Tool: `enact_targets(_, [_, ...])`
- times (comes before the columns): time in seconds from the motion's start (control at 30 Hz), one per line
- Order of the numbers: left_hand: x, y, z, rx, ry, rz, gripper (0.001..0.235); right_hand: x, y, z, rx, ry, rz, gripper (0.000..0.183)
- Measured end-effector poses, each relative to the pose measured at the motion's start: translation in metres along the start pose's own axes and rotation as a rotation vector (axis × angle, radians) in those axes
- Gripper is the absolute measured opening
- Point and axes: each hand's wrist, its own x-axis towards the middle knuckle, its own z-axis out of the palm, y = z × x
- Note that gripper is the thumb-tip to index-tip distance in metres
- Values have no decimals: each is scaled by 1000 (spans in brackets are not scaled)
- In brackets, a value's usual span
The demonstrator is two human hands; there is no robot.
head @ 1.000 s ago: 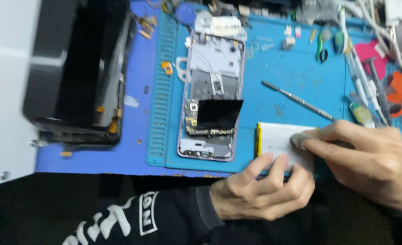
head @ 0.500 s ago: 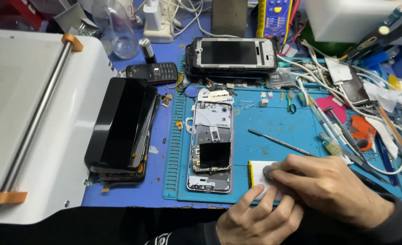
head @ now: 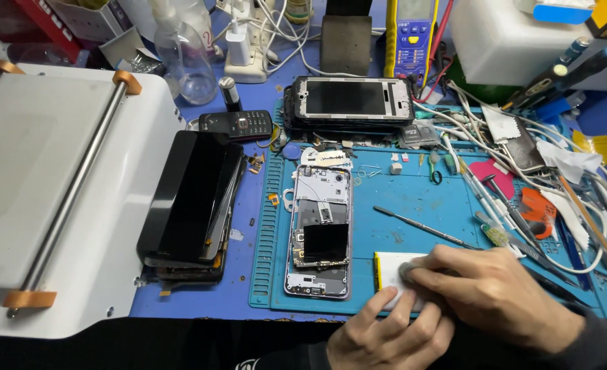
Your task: Cleaning adhesive residue or dirt from a mobile phone battery using a cloth and solvent.
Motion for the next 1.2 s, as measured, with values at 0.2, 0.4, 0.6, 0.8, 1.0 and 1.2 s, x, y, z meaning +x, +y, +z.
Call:
enact_targets(0.2, [0, 0, -4, 6, -9, -11, 21, -1, -2, -3, -51, 65, 73, 35])
enact_targets(0.4, [6, -1, -8, -40, -30, -37, 24, 11, -3, 1, -28, 72, 57, 38])
enact_targets(0.6, [3, -3, -8, -51, -38, -14, 22, 13, -5, 5, -23, 71, -14, 39])
enact_targets(0.8, [3, -1, -10, -71, -63, -32, 23, 3, -4, -3, -69, 77, 99, 37])
enact_targets(1.0, [7, -5, -14, -75, -89, -22, 28, 26, -13, -7, -67, 53, 161, 40])
enact_targets(1.2, [4, -3, -13, -127, -93, -27, 26, 17, -7, 4, 3, 66, -47, 41])
